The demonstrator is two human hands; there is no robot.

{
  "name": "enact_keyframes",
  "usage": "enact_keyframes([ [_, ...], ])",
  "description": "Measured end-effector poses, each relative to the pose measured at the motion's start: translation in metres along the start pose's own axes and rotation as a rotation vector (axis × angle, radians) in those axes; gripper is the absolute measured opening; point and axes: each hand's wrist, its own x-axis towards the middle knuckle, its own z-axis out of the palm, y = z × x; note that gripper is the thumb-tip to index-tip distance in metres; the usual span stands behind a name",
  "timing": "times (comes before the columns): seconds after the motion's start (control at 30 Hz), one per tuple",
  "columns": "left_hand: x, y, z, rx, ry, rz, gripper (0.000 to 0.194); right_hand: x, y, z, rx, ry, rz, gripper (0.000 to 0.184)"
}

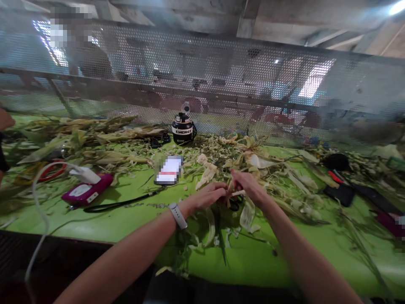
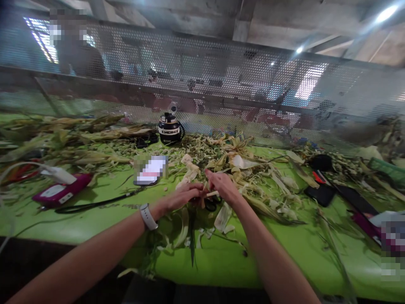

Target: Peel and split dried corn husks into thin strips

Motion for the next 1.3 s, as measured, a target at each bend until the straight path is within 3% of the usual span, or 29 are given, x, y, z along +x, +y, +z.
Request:
enact_keyframes([
  [0.07,-0.001,-0.001,-0.001,0.001,-0.004,0.030,0.020,0.001,0.002,-0.002,0.071,-0.165,-0.001,0.048],
  [0.13,-0.001,-0.002,-0.002,-0.017,-0.016,0.045,0.025,0.002,0.003,-0.002,0.151,-0.243,-0.008,0.041],
  [0.3,-0.004,-0.001,-0.007,-0.094,-0.068,-0.050,0.031,-0.001,0.002,0.003,0.245,-0.180,-0.013,0.035],
  [0.53,-0.011,0.012,-0.017,-0.008,-0.339,-0.121,0.037,-0.006,-0.007,0.009,0.284,-0.301,-0.008,0.039],
  [0.77,-0.011,0.013,-0.017,-0.009,-0.390,-0.149,0.035,-0.004,-0.002,0.014,0.236,-0.286,-0.020,0.042],
  [0.9,-0.009,0.008,-0.013,-0.179,-0.266,-0.081,0.032,-0.001,-0.002,0.004,0.219,-0.131,-0.057,0.041],
  [1.0,-0.003,0.003,-0.009,-0.425,-0.153,-0.024,0.031,0.002,-0.002,-0.007,0.254,0.253,-0.099,0.039],
  [1.07,0.003,0.000,-0.008,-0.595,-0.018,0.044,0.032,0.003,-0.001,-0.011,0.270,0.527,-0.119,0.038],
  [1.1,0.006,-0.002,-0.007,-0.644,0.061,0.084,0.034,0.003,0.000,-0.011,0.260,0.604,-0.134,0.038],
  [1.17,0.010,-0.003,-0.007,-0.702,0.170,0.143,0.036,0.000,-0.001,-0.006,0.180,0.580,-0.184,0.039],
  [1.3,0.012,-0.003,-0.003,-0.746,0.280,0.214,0.029,-0.007,-0.006,0.016,-0.166,0.228,-0.251,0.032],
])
